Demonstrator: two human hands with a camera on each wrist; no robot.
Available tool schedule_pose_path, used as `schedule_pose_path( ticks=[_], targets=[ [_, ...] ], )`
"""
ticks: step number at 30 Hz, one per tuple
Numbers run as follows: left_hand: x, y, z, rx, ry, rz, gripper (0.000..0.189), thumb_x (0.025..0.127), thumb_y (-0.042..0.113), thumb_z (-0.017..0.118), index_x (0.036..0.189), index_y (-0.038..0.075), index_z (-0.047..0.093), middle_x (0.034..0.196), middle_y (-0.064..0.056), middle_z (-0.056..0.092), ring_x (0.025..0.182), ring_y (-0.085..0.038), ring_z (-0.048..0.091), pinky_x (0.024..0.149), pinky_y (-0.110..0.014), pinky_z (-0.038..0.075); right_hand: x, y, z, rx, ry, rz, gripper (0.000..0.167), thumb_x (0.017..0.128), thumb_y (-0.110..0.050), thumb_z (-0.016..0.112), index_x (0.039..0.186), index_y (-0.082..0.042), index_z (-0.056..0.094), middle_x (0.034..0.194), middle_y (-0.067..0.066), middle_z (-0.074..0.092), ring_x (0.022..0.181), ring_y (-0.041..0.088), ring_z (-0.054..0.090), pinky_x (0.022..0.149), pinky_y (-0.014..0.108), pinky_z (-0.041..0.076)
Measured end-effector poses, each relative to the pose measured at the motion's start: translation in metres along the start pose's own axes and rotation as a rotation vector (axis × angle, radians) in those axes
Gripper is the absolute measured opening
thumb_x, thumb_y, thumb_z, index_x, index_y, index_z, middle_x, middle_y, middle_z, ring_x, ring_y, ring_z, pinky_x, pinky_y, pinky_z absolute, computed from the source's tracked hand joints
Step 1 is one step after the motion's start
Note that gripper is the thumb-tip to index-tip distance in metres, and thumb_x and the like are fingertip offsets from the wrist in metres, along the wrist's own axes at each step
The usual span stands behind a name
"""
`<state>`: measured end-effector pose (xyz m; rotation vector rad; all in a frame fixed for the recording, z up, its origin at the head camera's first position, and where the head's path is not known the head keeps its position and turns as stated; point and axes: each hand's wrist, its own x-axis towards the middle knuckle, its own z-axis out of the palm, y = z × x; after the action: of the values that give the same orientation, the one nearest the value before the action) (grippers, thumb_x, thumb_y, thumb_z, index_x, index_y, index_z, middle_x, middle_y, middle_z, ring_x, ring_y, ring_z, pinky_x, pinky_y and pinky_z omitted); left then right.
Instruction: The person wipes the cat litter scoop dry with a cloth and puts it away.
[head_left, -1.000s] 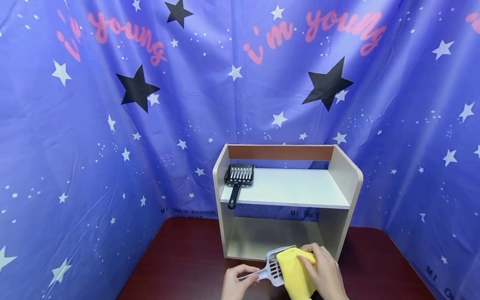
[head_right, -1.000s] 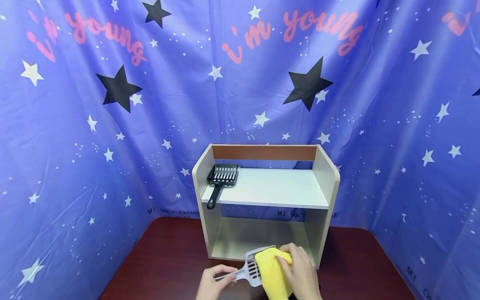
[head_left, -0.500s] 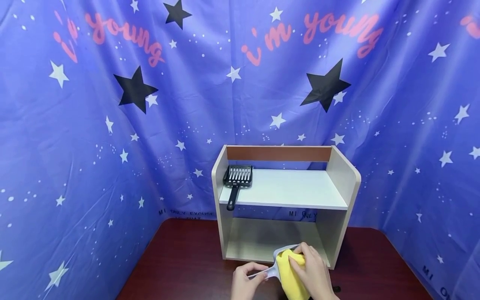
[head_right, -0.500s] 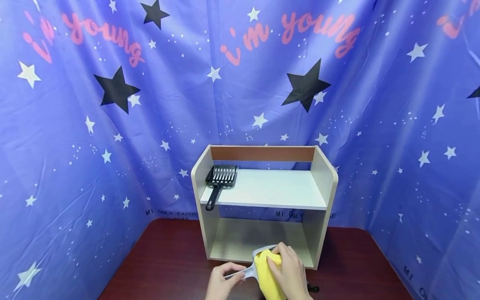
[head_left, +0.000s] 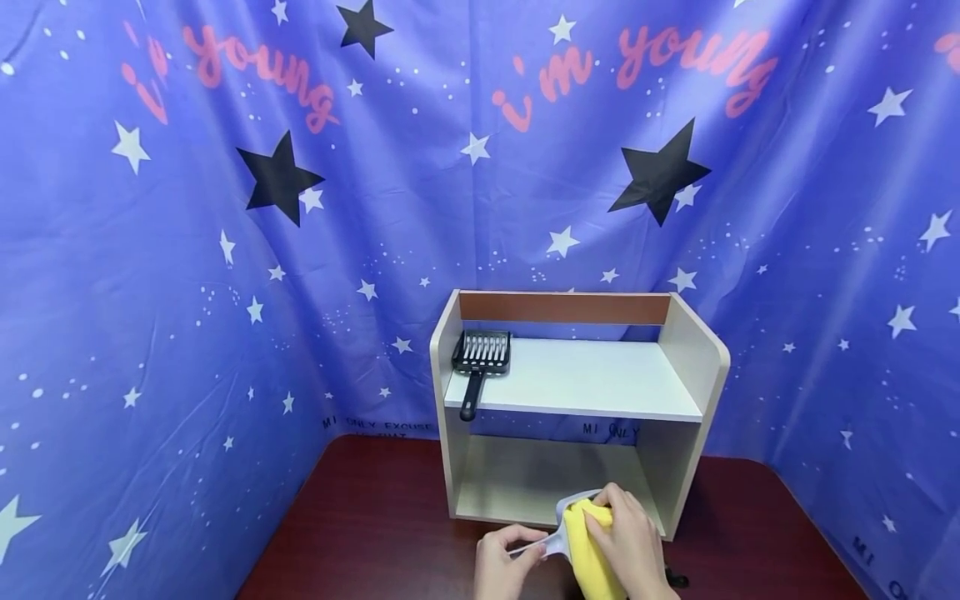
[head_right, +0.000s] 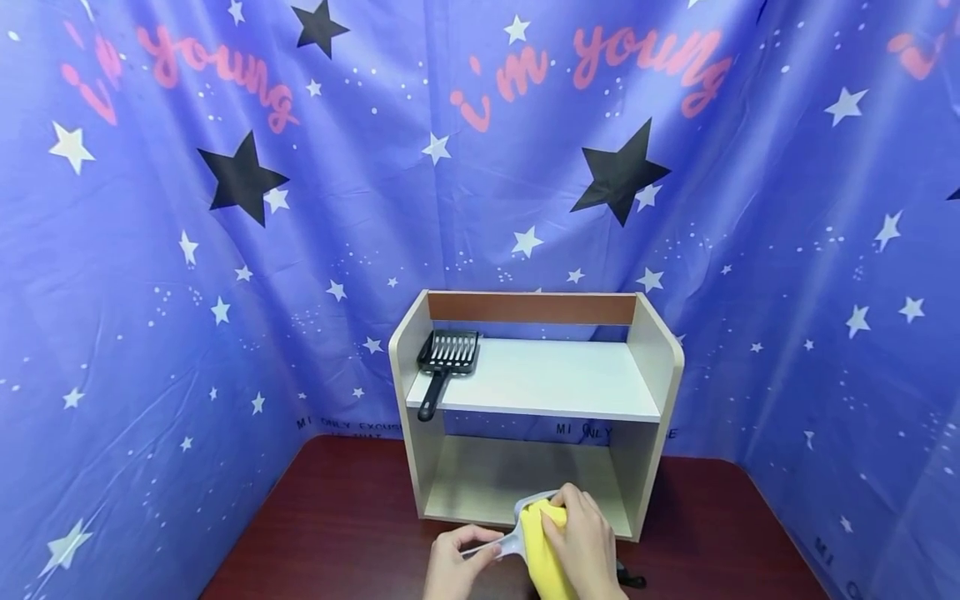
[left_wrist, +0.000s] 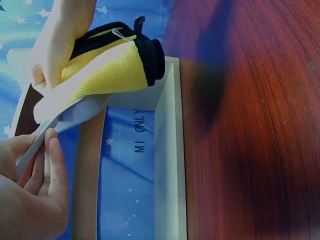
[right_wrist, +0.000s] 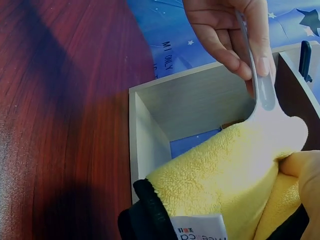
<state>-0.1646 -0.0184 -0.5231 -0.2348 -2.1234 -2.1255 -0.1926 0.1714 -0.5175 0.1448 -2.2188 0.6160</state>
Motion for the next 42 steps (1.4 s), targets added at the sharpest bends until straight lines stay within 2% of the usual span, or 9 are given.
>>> schedule_pose_path(
  ticks=[6,12,19,29,42],
  targets=[
    [-0.001,-0.001,-0.004,0.040,0.008,-0.006,0.012,0.078,0.001,0.078,0.090,0.000,0.078,0.082,-0.011,0.077,0.066,-0.003,0.069,0.062,-0.015,0.057,0.001,0.001,0.001,-0.014,-0.017,0.015,0.038,0.063,-0.010,0.087,0.075,-0.020,0.052,0.069,-0.006,0.056,0.064,0.013,0.053,0.051,0.031,0.041],
    [-0.003,-0.003,-0.007,0.046,-0.005,0.023,0.011,0.078,0.000,0.078,0.090,-0.002,0.077,0.082,-0.014,0.077,0.066,-0.004,0.069,0.062,-0.015,0.056,0.000,0.005,0.000,-0.020,-0.029,0.008,0.037,0.064,-0.010,0.087,0.076,-0.019,0.053,0.071,-0.004,0.060,0.064,0.014,0.054,0.051,0.031,0.040],
    [-0.001,-0.006,-0.012,0.061,-0.019,0.030,0.010,0.079,0.001,0.079,0.089,-0.001,0.077,0.086,-0.013,0.078,0.068,-0.003,0.069,0.063,-0.014,0.056,0.000,0.015,-0.003,-0.018,-0.011,0.021,0.038,0.065,-0.010,0.087,0.076,-0.019,0.052,0.075,-0.001,0.065,0.066,0.015,0.056,0.055,0.035,0.044],
    [-0.002,-0.007,-0.015,0.057,-0.038,0.036,0.011,0.078,0.000,0.078,0.089,-0.002,0.077,0.087,-0.014,0.077,0.068,-0.001,0.068,0.064,-0.014,0.056,-0.002,0.019,-0.008,-0.028,-0.026,0.047,0.039,0.066,-0.013,0.088,0.075,-0.020,0.051,0.068,-0.007,0.053,0.063,0.010,0.050,0.052,0.031,0.042],
    [-0.004,-0.009,-0.022,0.084,-0.034,0.034,0.012,0.078,0.002,0.078,0.089,-0.001,0.077,0.084,-0.014,0.077,0.067,0.000,0.067,0.063,-0.014,0.056,-0.002,0.026,-0.015,-0.043,-0.005,0.064,0.038,0.066,-0.012,0.088,0.077,-0.017,0.052,0.067,-0.004,0.054,0.062,0.013,0.050,0.049,0.033,0.040]
  ],
)
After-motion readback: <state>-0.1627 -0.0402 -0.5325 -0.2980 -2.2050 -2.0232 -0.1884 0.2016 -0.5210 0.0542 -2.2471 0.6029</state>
